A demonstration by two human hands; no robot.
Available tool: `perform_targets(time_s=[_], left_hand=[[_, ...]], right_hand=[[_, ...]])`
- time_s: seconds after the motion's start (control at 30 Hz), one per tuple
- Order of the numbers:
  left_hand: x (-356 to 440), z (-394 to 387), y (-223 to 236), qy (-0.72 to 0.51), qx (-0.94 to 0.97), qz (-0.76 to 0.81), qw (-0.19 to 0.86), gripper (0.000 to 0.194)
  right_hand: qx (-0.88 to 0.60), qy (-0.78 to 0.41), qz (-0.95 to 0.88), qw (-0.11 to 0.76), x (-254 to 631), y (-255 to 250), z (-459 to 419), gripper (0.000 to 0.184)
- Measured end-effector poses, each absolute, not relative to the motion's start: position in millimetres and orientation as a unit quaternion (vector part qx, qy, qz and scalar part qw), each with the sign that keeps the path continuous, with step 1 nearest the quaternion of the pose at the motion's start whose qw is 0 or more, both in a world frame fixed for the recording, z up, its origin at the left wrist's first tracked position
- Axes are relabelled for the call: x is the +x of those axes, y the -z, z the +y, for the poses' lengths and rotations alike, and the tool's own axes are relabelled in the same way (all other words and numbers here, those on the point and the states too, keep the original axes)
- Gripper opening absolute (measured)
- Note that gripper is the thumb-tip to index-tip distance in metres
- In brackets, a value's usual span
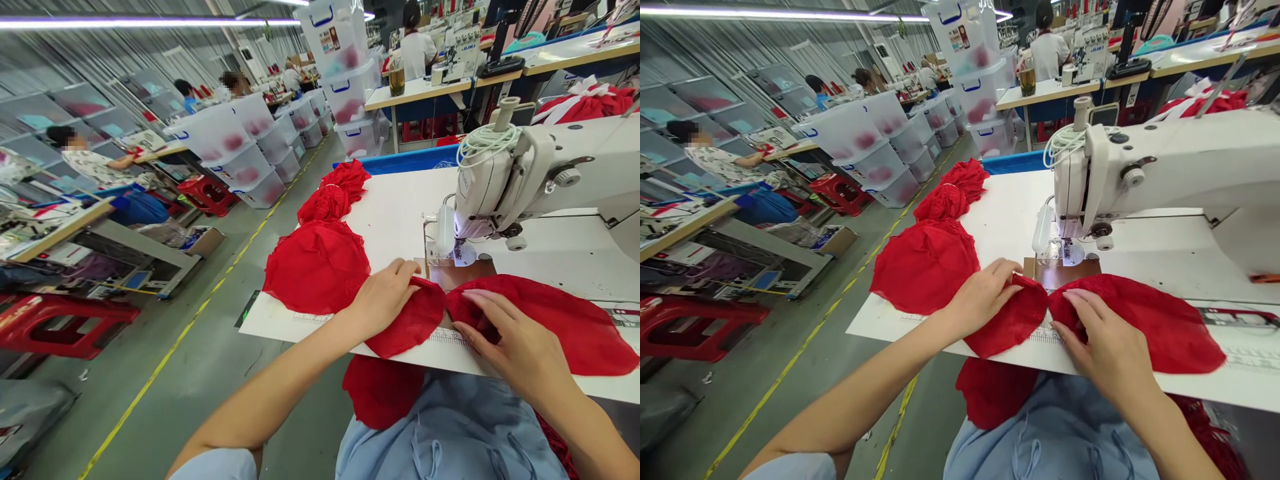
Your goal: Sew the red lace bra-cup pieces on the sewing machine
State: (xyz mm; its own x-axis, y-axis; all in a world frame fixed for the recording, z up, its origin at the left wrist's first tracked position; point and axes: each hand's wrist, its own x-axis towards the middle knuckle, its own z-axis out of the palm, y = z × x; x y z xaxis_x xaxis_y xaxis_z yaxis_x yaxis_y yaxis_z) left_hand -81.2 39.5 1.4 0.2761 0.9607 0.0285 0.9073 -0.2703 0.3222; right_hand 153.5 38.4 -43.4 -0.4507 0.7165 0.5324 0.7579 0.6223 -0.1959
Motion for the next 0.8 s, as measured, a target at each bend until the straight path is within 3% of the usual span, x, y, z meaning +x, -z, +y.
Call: perform_targets(time_s=[0.1,0.17,0.23,0.33,0.47,0.53,0.63,0.8], left_hand=[[-86.4,52.5,-5.4,-0.116,0.802,0.579,0.09,0.019],[-91.9,56.5,-7.3,-0.115,0.814,0.553,0.136,0.005],[-97.9,52.9,-11.9,-0.141,0.802,0.537,0.219,0.012],[-100.5,33.1,-24.4,-0.193,0.778,0.48,0.356,0.017],[-81.0,-5.8,-40.7,-0.197,0.782,0.318,0.499,0.014],[-67.2,-22.9,-43.7,-0.243,0.782,0.298,0.49,0.014],[-54.5,-39.2,-40.9,-0.346,0.769,0.363,0.397,0.017],[-54.3,-45.7,-24.9,-0.437,0.738,0.407,0.313,0.02]], right_hand=[[-0.457,0.068,-0.848,0.261,143.1,37.0,35.9,0.045],[-0.449,0.068,-0.863,0.222,140.7,38.2,36.3,0.035],[-0.458,0.047,-0.861,0.217,143.7,41.0,37.7,0.029],[-0.483,-0.048,-0.819,0.305,151.4,37.9,38.6,0.025],[-0.476,-0.349,-0.656,0.47,148.0,13.3,30.7,0.024],[-0.45,-0.48,-0.563,0.5,141.2,0.3,22.5,0.031],[-0.411,-0.574,-0.507,0.494,134.3,-9.5,8.7,0.035],[-0.382,-0.517,-0.61,0.463,137.7,-3.4,-2.8,0.019]])
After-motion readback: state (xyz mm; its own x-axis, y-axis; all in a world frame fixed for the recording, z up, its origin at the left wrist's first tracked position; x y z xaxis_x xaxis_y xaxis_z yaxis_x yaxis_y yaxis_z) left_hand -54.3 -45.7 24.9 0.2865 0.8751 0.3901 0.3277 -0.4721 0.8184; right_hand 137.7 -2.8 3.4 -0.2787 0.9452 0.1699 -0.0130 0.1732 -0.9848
